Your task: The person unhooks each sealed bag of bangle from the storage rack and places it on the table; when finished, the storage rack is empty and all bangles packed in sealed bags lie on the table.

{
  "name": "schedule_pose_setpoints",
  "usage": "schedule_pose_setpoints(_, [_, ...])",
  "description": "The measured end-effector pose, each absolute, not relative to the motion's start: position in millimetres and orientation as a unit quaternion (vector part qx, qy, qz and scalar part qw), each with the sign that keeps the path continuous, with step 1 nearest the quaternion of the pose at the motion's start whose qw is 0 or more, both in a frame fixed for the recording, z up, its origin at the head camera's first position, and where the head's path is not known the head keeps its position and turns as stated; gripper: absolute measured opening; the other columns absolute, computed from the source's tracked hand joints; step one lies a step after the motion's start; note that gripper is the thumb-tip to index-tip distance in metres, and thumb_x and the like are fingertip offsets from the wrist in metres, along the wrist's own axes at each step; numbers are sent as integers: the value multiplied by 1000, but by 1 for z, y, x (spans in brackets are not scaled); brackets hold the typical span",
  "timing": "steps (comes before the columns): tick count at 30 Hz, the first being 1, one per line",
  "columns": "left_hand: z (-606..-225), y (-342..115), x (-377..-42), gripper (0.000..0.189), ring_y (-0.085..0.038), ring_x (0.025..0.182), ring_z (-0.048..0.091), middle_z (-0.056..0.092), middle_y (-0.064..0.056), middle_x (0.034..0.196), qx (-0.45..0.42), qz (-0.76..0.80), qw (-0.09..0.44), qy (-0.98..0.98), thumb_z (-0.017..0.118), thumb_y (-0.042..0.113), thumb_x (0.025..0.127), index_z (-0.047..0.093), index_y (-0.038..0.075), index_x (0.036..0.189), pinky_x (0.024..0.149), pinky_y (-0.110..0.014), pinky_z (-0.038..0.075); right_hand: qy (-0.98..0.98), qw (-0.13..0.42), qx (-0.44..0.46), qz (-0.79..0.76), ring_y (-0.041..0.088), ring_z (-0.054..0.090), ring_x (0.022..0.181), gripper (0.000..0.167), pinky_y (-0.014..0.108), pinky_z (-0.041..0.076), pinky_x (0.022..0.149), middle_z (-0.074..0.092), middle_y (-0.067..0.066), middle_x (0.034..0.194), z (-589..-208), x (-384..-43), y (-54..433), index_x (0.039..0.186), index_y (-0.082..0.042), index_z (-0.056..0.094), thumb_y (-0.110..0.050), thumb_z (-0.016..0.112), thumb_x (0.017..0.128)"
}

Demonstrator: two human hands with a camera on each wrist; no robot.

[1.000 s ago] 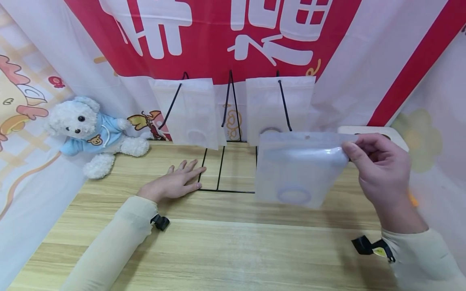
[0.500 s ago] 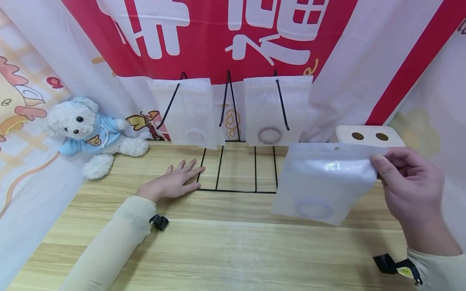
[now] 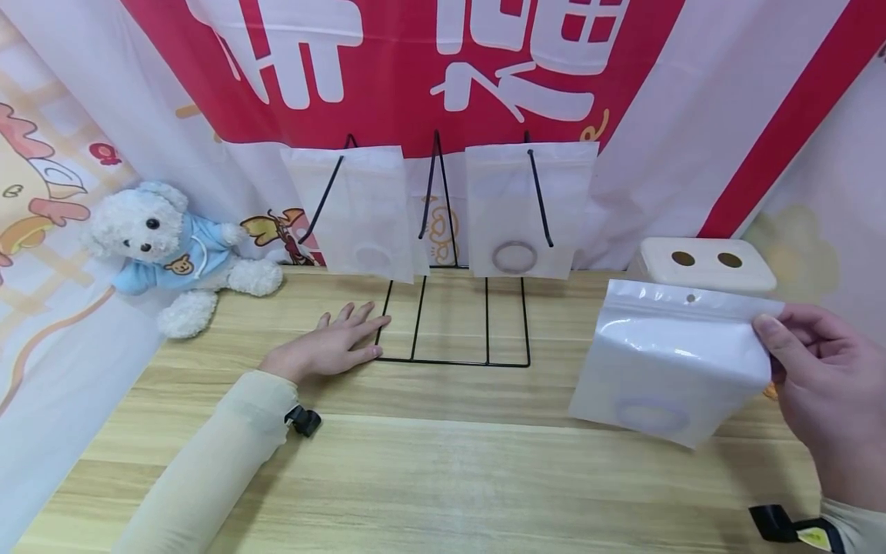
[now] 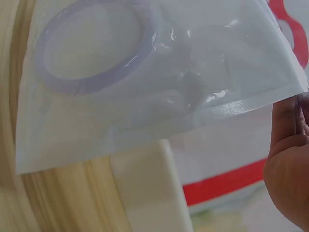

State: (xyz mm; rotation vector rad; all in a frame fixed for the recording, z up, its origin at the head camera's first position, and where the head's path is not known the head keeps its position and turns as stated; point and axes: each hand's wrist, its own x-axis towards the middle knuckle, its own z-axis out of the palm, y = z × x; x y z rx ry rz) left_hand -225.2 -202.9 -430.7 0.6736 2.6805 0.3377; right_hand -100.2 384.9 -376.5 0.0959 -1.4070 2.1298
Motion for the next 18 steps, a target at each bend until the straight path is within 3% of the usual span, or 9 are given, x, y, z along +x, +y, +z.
schedule_pose_setpoints(1, [-430,-203,-225,67,-52,167,3,7,-16,183,238,119,178,947,46,53,113,27,29,173,129,-79,0,-533,286,31,795,2,55,42,26,11,32,37,63,-1,61,-379,-101,389,95,-3,73,13,56,105])
schedule_pose_setpoints(5, [-429,-203,-225,68,-51,167,2,7,-16,183,237,117,179,948,46,54,113,27,30,173,128,-80,1,-575,284,-7,767,2,45,41,26,19,14,39,58,-4,58,-385,-104,400,94,-9,75,8,59,106])
schedule_pose_setpoints(8, [-430,-203,-225,68,-52,167,2,7,-16,183,239,116,179,947,47,54,113,27,29,173,128,-80,1,-612,268,-28,744,3,39,43,25,26,9,44,55,-7,59,-387,-107,410,94,-15,75,2,62,107])
schedule_pose_setpoints(11, [-430,-203,-226,68,-52,167,3,7,-16,183,239,115,178,948,46,54,113,27,29,173,128,-80,1,-643,231,-29,730,0,47,47,21,20,22,40,62,-10,64,-388,-108,423,97,-19,75,-5,63,108])
schedule_pose_setpoints(14, [-429,-203,-226,68,-52,167,3,7,-16,183,238,115,178,948,46,54,113,26,29,173,128,-80,1,-624,190,-17,758,-3,63,55,22,10,43,45,75,-11,74,-390,-113,433,99,-17,76,-5,61,109])
schedule_pose_setpoints(16, [-429,-203,-226,68,-52,167,2,7,-15,183,237,116,179,948,46,54,113,27,30,173,128,-80,0,-607,171,-8,776,0,72,62,25,13,54,50,81,-9,81,-391,-116,437,99,-15,77,-2,59,109])
schedule_pose_setpoints(18, [-429,-203,-227,68,-52,167,2,6,-15,183,236,118,183,947,47,54,113,26,30,173,128,-79,0,-602,153,0,784,2,76,65,27,16,57,51,83,-7,85,-392,-119,440,99,-14,78,1,57,109])
